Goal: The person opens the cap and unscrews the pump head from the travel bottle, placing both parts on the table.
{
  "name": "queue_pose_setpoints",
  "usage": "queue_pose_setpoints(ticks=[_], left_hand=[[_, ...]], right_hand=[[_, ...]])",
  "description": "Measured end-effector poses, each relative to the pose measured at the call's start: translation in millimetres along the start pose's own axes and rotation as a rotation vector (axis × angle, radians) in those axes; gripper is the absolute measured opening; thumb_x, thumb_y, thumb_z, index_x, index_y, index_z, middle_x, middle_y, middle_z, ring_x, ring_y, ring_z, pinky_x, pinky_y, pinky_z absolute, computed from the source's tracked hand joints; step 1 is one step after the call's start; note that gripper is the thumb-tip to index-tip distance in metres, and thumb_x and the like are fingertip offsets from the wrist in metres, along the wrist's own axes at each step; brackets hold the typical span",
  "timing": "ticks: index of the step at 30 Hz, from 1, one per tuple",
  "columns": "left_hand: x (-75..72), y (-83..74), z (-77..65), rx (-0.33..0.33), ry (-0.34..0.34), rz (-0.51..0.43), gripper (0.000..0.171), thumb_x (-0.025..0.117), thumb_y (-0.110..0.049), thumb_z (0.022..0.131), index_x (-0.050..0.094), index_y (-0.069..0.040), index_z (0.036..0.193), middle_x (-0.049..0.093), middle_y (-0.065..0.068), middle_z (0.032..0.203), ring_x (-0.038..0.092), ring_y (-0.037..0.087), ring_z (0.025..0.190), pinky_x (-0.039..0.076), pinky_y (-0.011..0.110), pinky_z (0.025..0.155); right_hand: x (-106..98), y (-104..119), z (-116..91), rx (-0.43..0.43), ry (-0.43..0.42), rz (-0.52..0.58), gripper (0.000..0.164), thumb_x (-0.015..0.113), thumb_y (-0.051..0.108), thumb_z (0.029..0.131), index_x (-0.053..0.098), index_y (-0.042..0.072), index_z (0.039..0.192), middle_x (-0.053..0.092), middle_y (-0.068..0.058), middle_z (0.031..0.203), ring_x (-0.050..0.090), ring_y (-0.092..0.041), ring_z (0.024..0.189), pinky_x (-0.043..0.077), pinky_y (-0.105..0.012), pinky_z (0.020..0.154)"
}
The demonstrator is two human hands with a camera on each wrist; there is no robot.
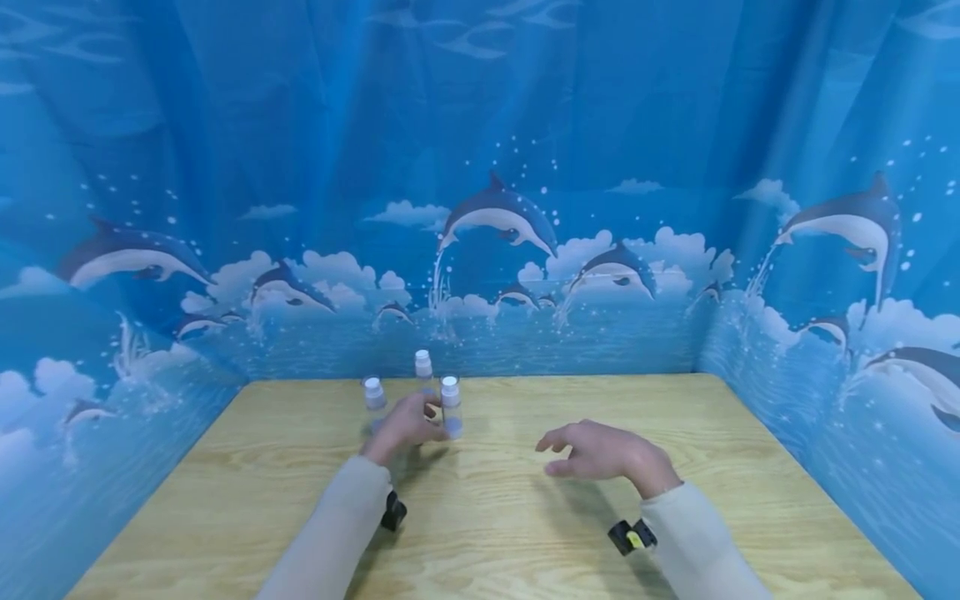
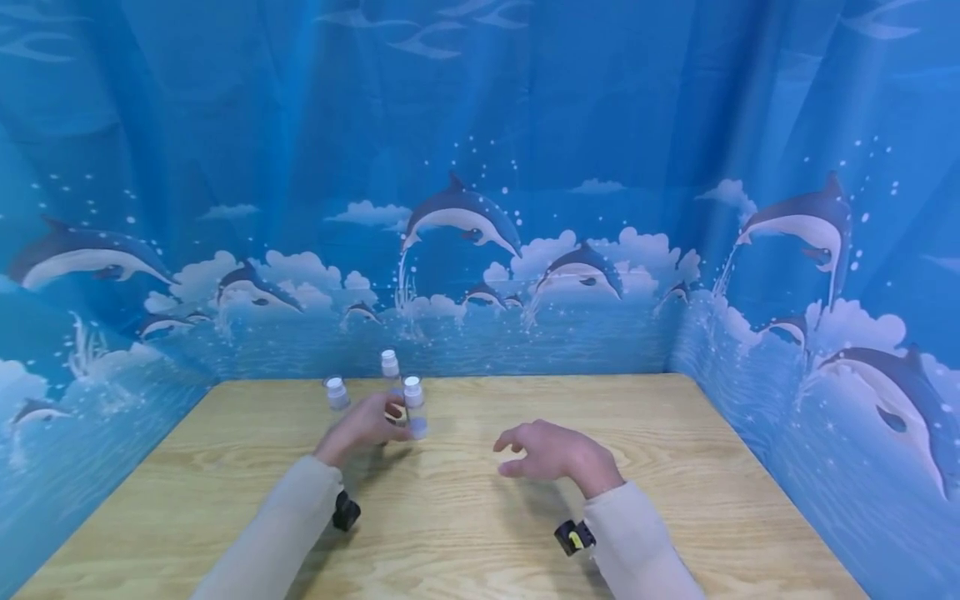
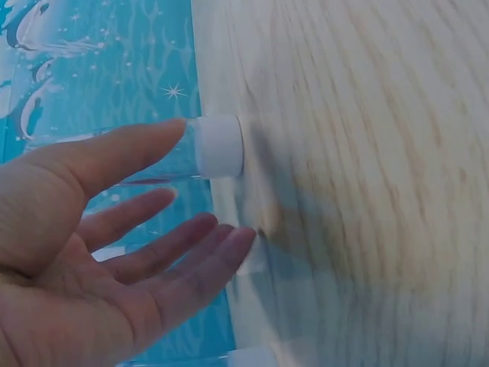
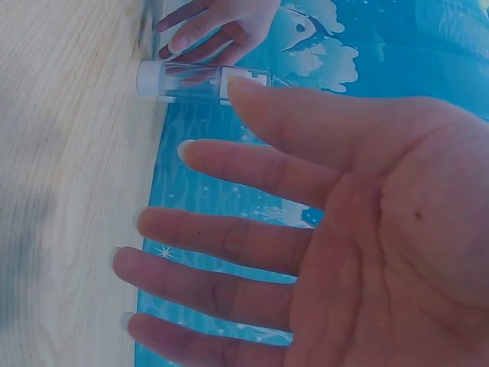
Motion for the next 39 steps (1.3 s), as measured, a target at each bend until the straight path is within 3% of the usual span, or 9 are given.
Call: queue_pose_setpoints(ticks=[7,14,22,29,33,39], left_hand=[[2.3,5.4,11.2,0.026,0.033,-0.02,0.057,0.086,-0.006,0.079,0.063,-0.002,0.131,0.07,0.017,0.122,0.066,0.034,0.114,0.056,0.05,0.1],[6.4,6.2,18.9,0.017,0.057,-0.045,0.05,0.087,-0.003,0.076,0.068,-0.003,0.122,0.072,0.014,0.117,0.067,0.029,0.109,0.056,0.049,0.1],[9.9,11.1,26.8,-0.001,0.027,-0.087,0.05,0.087,-0.004,0.077,0.067,-0.003,0.123,0.07,0.014,0.117,0.066,0.029,0.109,0.055,0.05,0.1],[12.7,12.7,26.6,0.043,0.03,-0.127,0.045,0.084,-0.003,0.08,0.068,0.0,0.122,0.073,0.015,0.118,0.068,0.031,0.115,0.052,0.051,0.107],[11.4,7.7,23.3,0.091,0.041,-0.072,0.034,0.084,-0.003,0.081,0.072,-0.001,0.112,0.075,0.011,0.107,0.069,0.025,0.104,0.057,0.046,0.098],[6.4,-4.1,10.5,0.194,0.087,-0.002,0.024,0.085,0.0,0.073,0.074,0.002,0.095,0.072,0.011,0.086,0.065,0.018,0.077,0.057,0.031,0.068]], right_hand=[[2,-1,-1,0.001,0.015,0.036,0.042,0.066,0.024,0.101,0.061,0.009,0.14,0.063,-0.016,0.143,0.063,-0.039,0.127,0.057,-0.052,0.098],[1,-3,-2,0.017,0.015,0.045,0.042,0.066,0.025,0.101,0.061,0.01,0.14,0.064,-0.017,0.142,0.068,-0.035,0.119,0.056,-0.053,0.099],[3,-1,1,0.017,0.021,0.038,0.042,0.066,0.025,0.101,0.061,0.01,0.14,0.064,-0.02,0.139,0.069,-0.035,0.115,0.056,-0.054,0.099],[5,-2,3,0.02,0.028,0.041,0.042,0.066,0.025,0.101,0.061,0.01,0.14,0.064,-0.02,0.139,0.07,-0.034,0.114,0.056,-0.053,0.098],[4,-3,3,0.013,0.027,0.044,0.042,0.066,0.025,0.101,0.061,0.009,0.14,0.064,-0.02,0.139,0.069,-0.034,0.115,0.056,-0.053,0.098],[3,-2,2,0.004,0.029,0.05,0.042,0.065,0.026,0.102,0.061,0.009,0.141,0.064,-0.018,0.141,0.068,-0.035,0.118,0.055,-0.053,0.101]])
Point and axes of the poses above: each hand's wrist, its own z-axis towards the middle knuckle, its own x-axis out of the palm, y = z × x, the point moved 4 cm from there along z, towards the middle knuckle
